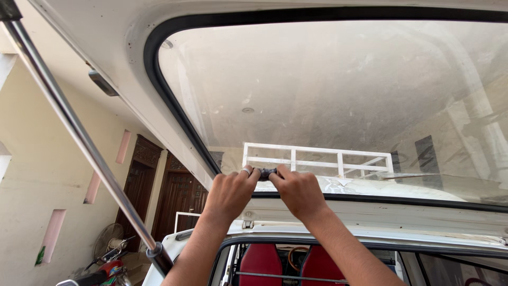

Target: The person removes a hydraulic strut from a vehicle hatch by hand, cleans the mounting area with a cloth, and then works to reattach a component to the upper glass frame.

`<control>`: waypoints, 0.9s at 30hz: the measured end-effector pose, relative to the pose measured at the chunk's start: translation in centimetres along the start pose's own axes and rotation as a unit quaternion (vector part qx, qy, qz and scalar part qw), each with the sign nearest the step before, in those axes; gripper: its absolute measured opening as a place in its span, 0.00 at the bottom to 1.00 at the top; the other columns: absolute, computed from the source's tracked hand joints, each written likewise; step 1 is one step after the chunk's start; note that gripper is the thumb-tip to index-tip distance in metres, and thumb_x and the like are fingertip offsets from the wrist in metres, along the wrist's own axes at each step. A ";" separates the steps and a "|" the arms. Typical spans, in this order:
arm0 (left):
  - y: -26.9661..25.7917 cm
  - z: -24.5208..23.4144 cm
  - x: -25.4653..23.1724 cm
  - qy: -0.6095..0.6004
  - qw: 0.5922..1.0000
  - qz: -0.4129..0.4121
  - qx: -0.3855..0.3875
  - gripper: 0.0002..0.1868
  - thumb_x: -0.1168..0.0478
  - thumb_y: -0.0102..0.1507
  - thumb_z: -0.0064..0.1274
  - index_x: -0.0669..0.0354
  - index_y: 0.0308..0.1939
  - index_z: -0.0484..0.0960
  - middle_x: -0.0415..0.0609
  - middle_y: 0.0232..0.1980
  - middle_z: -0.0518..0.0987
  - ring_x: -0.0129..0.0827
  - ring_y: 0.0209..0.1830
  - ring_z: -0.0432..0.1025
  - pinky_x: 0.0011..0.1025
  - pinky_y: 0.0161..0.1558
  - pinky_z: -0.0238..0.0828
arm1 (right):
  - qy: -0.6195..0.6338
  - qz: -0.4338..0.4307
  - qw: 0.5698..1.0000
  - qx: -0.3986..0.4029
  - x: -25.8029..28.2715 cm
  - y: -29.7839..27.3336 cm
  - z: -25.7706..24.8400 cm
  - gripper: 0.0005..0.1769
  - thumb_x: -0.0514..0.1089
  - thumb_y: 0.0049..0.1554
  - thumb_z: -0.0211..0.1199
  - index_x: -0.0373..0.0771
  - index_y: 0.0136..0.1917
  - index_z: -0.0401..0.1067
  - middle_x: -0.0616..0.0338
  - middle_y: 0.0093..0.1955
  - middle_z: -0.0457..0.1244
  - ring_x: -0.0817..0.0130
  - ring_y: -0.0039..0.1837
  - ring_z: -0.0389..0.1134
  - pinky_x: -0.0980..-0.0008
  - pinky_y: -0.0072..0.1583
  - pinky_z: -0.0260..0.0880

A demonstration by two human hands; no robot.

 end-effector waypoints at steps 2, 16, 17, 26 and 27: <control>0.1 1.0 -0.6 -0.020 0.999 -0.010 0.028 0.08 0.67 0.63 0.51 0.61 0.46 0.79 0.53 0.48 0.84 0.36 0.33 0.82 0.32 0.29 0.80 | -0.021 -0.007 0.999 0.023 0.0 -0.8 1.0 0.05 0.32 0.51 0.66 0.40 0.39 0.74 0.62 0.36 0.66 0.73 0.32 0.70 0.75 0.30 0.68; 5.5 -5.9 -5.0 -0.063 0.997 -0.018 -0.039 0.06 0.62 0.66 0.51 0.60 0.43 0.74 0.48 0.39 0.84 0.37 0.25 0.81 0.32 0.23 0.77 | -0.072 -0.015 0.997 -0.012 -5.8 -0.3 -8.4 0.03 0.32 0.55 0.63 0.38 0.42 0.75 0.60 0.39 0.65 0.73 0.28 0.68 0.75 0.27 0.66; 6.2 -6.6 -5.6 -0.063 0.996 -0.019 -0.067 0.06 0.61 0.66 0.52 0.59 0.42 0.74 0.48 0.38 0.84 0.35 0.25 0.81 0.32 0.22 0.76 | -0.076 0.001 0.996 -0.034 -6.7 -0.2 -9.4 0.03 0.33 0.57 0.63 0.38 0.41 0.74 0.61 0.38 0.64 0.73 0.28 0.67 0.73 0.27 0.65; 8.6 -7.4 -10.3 -0.038 0.990 0.000 -0.134 0.03 0.63 0.67 0.51 0.59 0.40 0.75 0.44 0.36 0.83 0.29 0.23 0.79 0.28 0.19 0.71 | -0.042 -0.020 0.997 -0.063 -12.5 -2.9 -11.9 0.07 0.32 0.58 0.64 0.38 0.38 0.74 0.63 0.36 0.64 0.77 0.27 0.64 0.77 0.26 0.63; 8.8 -7.2 -10.3 -0.023 0.992 -0.001 -0.125 0.03 0.63 0.67 0.51 0.59 0.40 0.76 0.44 0.38 0.83 0.29 0.22 0.79 0.28 0.18 0.71 | -0.039 -0.020 0.997 -0.066 -12.8 -3.1 -11.5 0.07 0.32 0.58 0.64 0.38 0.38 0.74 0.63 0.36 0.64 0.77 0.27 0.64 0.77 0.26 0.63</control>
Point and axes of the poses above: each hand's wrist, its own y-axis towards the middle knuckle, its own z-axis out of the palm, x = y × z, the point moved 1 cm from there along y, towards the middle knuckle
